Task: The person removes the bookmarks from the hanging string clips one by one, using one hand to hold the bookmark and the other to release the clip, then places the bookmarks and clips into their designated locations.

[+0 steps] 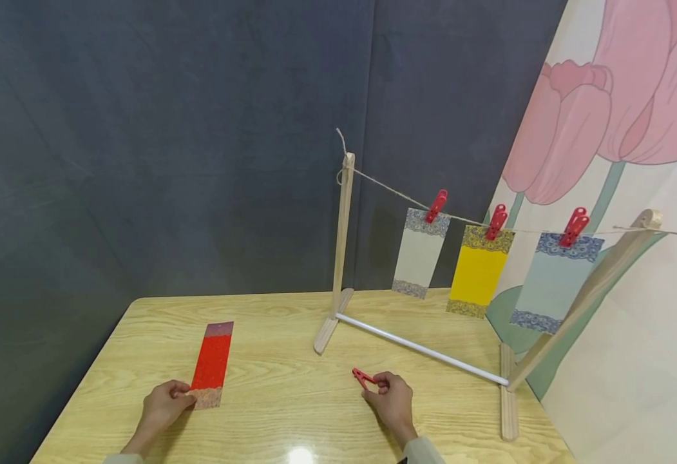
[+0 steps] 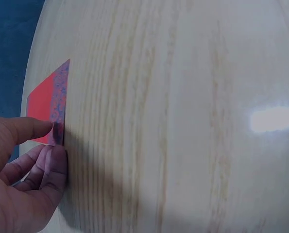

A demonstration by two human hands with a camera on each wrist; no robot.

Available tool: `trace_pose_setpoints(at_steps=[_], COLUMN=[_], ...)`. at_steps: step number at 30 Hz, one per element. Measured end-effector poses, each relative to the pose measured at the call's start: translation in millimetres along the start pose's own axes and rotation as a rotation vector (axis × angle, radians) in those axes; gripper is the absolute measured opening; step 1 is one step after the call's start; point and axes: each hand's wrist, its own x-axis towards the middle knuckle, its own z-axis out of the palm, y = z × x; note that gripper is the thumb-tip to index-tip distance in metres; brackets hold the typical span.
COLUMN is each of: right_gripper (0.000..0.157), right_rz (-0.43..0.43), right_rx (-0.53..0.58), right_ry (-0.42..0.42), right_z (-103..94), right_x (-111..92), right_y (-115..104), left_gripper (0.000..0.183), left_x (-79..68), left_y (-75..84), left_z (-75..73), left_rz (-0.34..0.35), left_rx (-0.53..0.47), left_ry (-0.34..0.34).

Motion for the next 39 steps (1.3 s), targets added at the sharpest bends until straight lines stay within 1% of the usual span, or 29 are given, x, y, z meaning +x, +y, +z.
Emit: trace_pose_setpoints(at_steps=[5,13,16,20,28,34,37,39], right_gripper=[0.032,0.034,0.033,0.031,0.027,0.027,0.026,0.024], right_rz=[0.006,0.018,0.017,0.008,-0.018,-0.059,-0.097,-0.108], right_rx=[-0.008,0.008,0.024,0.051,0.082,0.117,0.116,0.112], right_ry=[-0.009,0.001,0.005,0.014,0.040,0.078,0.100,0.112], right_z=[-0.2,-0.9,-2.7,-6.1,-12.4,-18.7,-21.8,-23.5], right_x=[1,0,0,0,5,9,11,12], right_y=[2,2,0,-4,-10,-15,-19,-21], left_gripper=[0.024,0.025,0.025,0.025,0.025,0.023,0.022,0.022], left_x=[1.6,4.6,6.1,6.8,6.5,7.7,8.2,8.2], left_y=[-0.3,-0.8,0.0,2.1,9.1,17.5,22.4,25.5], left_z=[-1.7,-1.1,-0.2,-1.5,-6.9,-5.6,-4.6,-3.9], left_rz=[-0.012,-0.043,-0.053,-0.058,-0.048,-0.012,0.009,0.021], left_rx=[-0.016,-0.050,-0.065,-0.088,-0.096,-0.088,-0.117,-0.134], left_ry=[-0.029,-0.032,-0.032,-0.047,-0.060,-0.037,-0.026,-0.020])
